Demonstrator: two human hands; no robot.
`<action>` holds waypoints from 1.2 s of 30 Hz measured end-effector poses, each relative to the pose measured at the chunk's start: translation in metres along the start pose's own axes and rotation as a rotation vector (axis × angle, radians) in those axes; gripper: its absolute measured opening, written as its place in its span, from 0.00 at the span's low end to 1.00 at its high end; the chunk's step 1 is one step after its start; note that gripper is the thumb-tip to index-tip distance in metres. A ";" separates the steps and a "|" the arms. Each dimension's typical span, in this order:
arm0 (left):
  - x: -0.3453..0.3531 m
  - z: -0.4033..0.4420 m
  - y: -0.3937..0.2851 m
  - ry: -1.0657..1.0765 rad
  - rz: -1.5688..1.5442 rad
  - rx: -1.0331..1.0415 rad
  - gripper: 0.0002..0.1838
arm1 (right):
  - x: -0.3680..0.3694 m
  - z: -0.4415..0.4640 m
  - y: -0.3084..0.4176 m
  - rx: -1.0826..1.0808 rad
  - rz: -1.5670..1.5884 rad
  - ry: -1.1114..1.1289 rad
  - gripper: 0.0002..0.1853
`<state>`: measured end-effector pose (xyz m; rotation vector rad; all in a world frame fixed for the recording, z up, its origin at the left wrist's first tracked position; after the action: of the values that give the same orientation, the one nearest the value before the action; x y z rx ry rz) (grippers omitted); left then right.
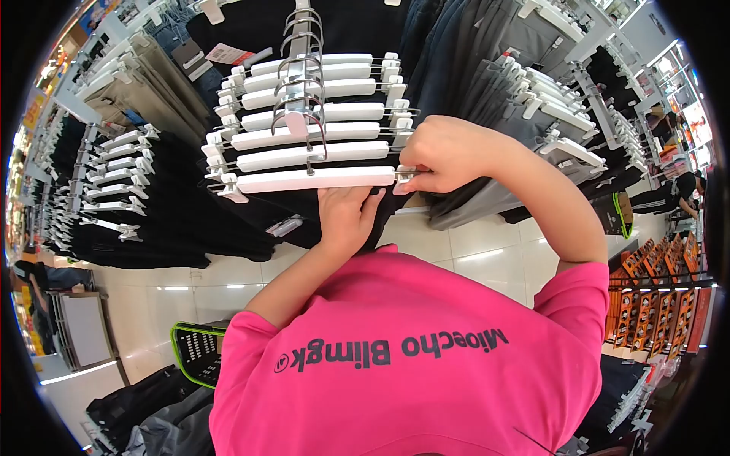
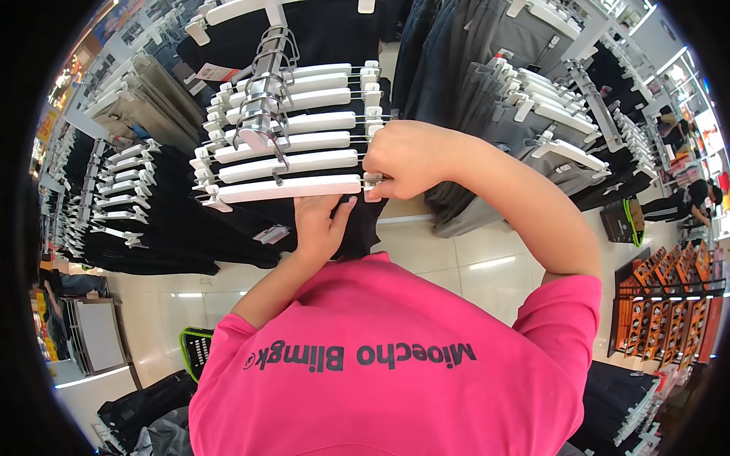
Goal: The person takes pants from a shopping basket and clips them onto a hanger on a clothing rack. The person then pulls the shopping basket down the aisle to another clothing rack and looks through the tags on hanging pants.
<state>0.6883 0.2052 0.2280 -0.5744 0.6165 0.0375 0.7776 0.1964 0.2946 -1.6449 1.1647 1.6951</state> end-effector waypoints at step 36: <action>-0.152 -0.098 0.163 -0.415 -0.178 -0.559 0.26 | 0.053 -0.030 0.061 -0.019 -0.141 -1.051 0.16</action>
<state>0.4788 0.3116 0.1659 -1.1265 0.1390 0.1608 0.7353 0.1299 0.2599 -0.5896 0.4835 2.0299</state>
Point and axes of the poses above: each hand's wrist, its own z-axis towards the middle knuckle, its own x-axis out of the palm, y = z × x, the point moved 9 cm from there along z, towards the middle knuckle, and after that the axes turned 2 degrees about x, right-handed, at the moved point
